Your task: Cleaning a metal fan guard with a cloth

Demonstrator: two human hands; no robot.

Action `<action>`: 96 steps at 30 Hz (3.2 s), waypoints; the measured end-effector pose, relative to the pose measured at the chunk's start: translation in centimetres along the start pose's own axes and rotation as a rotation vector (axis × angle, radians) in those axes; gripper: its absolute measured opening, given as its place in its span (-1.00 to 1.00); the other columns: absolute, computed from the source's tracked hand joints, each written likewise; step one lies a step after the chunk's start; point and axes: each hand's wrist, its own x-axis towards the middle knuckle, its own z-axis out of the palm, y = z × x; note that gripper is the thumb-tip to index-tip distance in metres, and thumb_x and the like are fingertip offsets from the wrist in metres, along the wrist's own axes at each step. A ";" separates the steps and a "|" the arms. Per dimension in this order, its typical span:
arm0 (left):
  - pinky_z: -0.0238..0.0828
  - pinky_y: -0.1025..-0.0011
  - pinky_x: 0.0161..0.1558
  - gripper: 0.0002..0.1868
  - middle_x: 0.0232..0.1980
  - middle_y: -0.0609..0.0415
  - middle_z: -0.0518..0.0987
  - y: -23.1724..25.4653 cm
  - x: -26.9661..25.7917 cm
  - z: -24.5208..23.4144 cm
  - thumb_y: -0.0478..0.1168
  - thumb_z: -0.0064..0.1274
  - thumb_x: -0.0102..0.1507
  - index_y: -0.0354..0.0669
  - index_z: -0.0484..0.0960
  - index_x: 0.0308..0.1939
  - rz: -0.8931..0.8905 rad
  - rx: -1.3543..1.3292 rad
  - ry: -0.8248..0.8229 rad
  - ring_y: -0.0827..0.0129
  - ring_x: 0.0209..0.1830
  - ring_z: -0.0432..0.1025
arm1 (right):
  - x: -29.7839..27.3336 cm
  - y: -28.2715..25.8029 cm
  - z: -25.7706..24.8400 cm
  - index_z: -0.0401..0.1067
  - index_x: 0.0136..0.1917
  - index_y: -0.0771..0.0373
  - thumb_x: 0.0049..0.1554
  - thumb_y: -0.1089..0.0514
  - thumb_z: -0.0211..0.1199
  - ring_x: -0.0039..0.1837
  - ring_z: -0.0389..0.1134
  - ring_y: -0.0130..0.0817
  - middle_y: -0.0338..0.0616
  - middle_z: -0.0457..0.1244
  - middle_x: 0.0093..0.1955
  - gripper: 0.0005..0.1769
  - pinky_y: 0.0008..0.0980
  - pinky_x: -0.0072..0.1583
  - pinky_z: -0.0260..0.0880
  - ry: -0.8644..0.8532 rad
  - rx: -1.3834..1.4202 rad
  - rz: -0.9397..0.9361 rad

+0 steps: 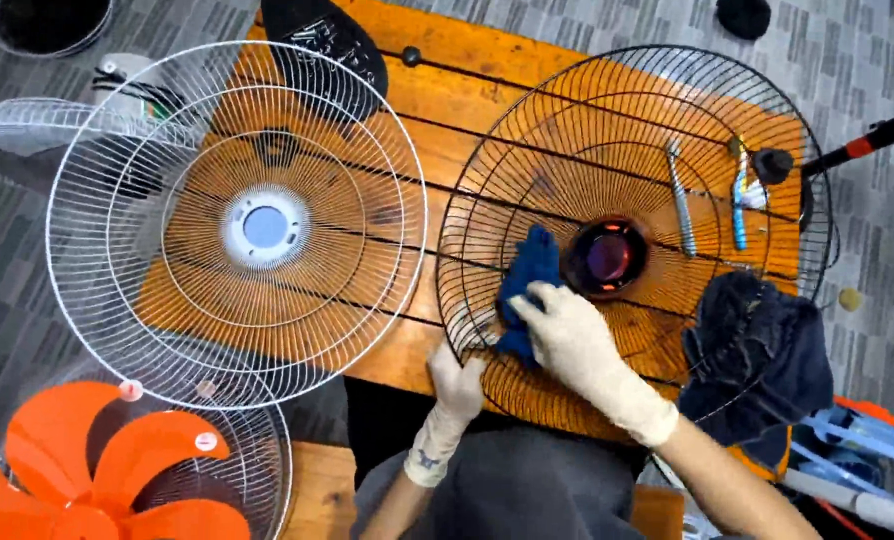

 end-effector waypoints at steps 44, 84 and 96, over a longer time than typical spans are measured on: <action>0.37 0.06 0.22 -0.42 -0.03 -0.11 0.68 -0.2 0.2 -0.2 -0.48 -0.10 -0.08 -0.37 0.65 0.05 0.011 0.084 -0.018 0.19 0.07 0.51 | 2.8 -2.4 2.9 0.45 0.30 0.00 0.10 0.11 0.11 -0.01 0.35 0.03 0.00 0.23 0.15 -0.52 -0.07 -0.06 0.36 0.156 0.015 0.071; 0.54 -0.03 -0.01 -0.36 -0.11 -0.19 0.70 -2.2 -0.8 -0.7 -0.55 -0.18 -0.12 -0.47 0.62 0.06 -0.006 0.009 0.007 0.00 -0.05 0.59 | 4.5 -1.3 1.0 0.41 0.43 0.12 0.18 -0.03 0.16 0.43 0.23 0.30 -0.10 0.35 0.35 -0.43 0.21 0.41 0.11 0.073 -0.004 -0.041; 0.52 0.03 0.04 -0.44 -0.14 -0.15 0.70 0.3 0.1 0.3 -0.50 -0.13 -0.08 -0.41 0.65 0.00 0.017 0.045 -0.003 0.09 -0.01 0.59 | 4.3 -0.5 1.2 0.39 0.44 0.23 0.25 -0.24 0.09 0.54 0.11 0.34 0.02 0.30 0.42 -0.33 0.20 0.47 0.04 0.067 -0.074 0.066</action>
